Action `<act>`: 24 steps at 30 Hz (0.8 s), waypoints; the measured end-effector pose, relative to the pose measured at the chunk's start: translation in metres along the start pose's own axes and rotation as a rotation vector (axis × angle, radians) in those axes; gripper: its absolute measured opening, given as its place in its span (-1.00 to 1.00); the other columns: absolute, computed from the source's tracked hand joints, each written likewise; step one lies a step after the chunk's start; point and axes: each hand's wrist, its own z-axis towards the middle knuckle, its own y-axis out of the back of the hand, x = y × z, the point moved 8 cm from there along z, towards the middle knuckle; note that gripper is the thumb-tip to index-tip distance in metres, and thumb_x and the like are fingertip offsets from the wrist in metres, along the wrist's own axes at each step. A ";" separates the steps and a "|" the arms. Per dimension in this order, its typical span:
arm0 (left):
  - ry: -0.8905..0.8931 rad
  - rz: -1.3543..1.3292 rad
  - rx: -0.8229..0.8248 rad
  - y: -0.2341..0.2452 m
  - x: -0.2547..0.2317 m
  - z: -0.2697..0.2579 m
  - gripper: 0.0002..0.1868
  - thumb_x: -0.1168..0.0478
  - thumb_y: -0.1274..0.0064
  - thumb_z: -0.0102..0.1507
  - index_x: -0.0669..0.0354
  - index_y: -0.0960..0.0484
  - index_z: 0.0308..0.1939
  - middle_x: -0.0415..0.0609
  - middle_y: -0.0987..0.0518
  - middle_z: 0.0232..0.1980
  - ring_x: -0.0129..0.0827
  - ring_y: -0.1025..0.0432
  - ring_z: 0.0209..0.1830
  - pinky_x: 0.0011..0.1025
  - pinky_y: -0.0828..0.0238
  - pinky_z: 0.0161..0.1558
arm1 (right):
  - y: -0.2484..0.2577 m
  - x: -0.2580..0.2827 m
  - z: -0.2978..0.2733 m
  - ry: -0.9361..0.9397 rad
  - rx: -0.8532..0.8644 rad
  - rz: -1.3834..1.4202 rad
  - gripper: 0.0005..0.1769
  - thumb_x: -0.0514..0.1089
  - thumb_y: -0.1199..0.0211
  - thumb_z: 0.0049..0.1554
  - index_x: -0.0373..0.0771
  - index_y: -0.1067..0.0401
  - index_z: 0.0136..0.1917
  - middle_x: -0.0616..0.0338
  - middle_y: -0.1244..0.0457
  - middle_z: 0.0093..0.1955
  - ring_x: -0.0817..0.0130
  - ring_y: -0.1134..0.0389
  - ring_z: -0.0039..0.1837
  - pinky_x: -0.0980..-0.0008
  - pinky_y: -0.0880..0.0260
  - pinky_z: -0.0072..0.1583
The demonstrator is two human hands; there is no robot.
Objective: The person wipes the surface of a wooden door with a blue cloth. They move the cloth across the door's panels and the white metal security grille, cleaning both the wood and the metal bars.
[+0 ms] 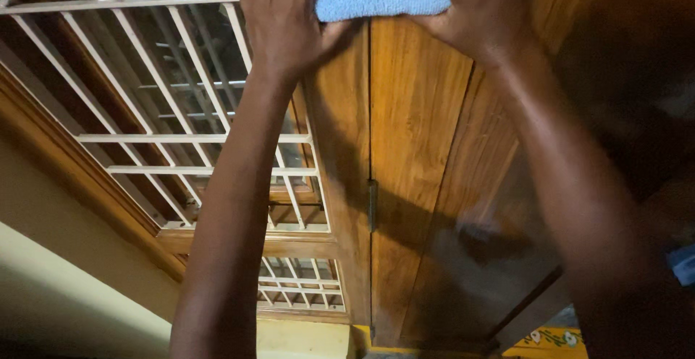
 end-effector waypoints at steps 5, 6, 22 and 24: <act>0.001 -0.005 -0.042 0.005 -0.006 -0.004 -0.06 -0.35 -0.17 0.23 0.10 -0.30 0.50 0.13 -0.33 0.46 0.09 -0.14 0.52 0.19 0.00 0.51 | -0.003 0.003 0.003 -0.037 -0.024 0.183 -0.12 0.14 -0.48 0.10 0.14 -0.20 0.60 0.13 -0.25 0.40 0.15 -0.27 0.42 0.04 -0.34 0.36; -0.006 0.024 -0.050 0.005 -0.008 -0.005 -0.10 -0.31 -0.16 0.25 0.11 -0.28 0.50 0.16 -0.31 0.49 0.11 -0.11 0.54 0.20 0.03 0.52 | 0.000 0.007 0.002 -0.027 -0.040 0.182 -0.13 0.12 -0.47 0.11 0.13 -0.16 0.59 0.12 -0.24 0.43 0.16 -0.25 0.44 0.03 -0.31 0.40; -0.061 -0.007 -0.002 0.006 -0.022 -0.041 -0.06 -0.37 -0.08 0.25 -0.07 -0.28 0.61 0.05 -0.25 0.59 -0.06 -0.04 0.65 0.16 0.07 0.60 | 0.018 0.038 -0.014 -0.003 0.075 0.066 -0.13 0.23 -0.45 0.08 0.26 -0.26 0.61 0.23 -0.09 0.66 0.21 -0.05 0.65 0.02 -0.02 0.56; -0.178 0.041 0.014 0.016 -0.021 -0.030 -0.05 -0.37 -0.06 0.24 -0.02 -0.27 0.60 0.08 -0.28 0.58 -0.06 -0.08 0.62 0.18 0.07 0.55 | 0.022 0.037 -0.012 0.022 0.080 0.088 -0.14 0.17 -0.47 0.08 0.23 -0.28 0.61 0.25 -0.12 0.65 0.24 -0.06 0.64 0.03 -0.03 0.54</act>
